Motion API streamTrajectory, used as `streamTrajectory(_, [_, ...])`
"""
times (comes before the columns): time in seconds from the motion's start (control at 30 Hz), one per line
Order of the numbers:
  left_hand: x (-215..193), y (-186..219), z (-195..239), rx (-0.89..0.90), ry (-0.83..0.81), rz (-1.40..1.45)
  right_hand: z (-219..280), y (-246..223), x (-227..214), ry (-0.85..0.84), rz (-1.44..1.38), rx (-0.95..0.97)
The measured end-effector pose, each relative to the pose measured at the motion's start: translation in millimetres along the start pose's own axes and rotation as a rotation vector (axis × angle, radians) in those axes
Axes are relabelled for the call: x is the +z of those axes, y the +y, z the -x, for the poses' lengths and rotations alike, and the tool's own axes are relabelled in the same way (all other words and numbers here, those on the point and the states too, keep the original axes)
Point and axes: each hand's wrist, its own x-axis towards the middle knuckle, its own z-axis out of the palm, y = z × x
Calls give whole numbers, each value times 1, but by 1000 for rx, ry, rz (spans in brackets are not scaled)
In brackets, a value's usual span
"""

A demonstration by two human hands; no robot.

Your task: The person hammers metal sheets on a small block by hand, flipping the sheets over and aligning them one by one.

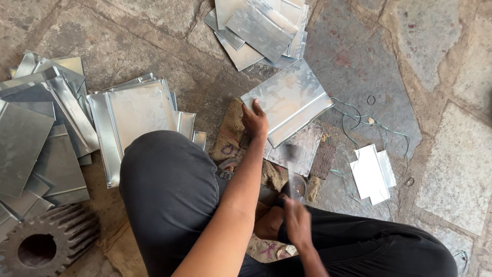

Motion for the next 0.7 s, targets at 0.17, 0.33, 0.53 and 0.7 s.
streamTrajectory(0.17, [-7, 6, 2, 183, 191, -68, 22, -31, -40, -52, -288, 104])
streamTrajectory(0.33, [-1, 3, 0, 132, 75, -57, 51, -62, -123, 225, -760, -165])
streamTrajectory(0.53, [5, -6, -7, 101, 25, -45, 9, -26, -78, 376, -797, -765])
streamTrajectory(0.7, [7, -13, 2, 257, 183, -138, -10, 0, 9, 139, -26, -96])
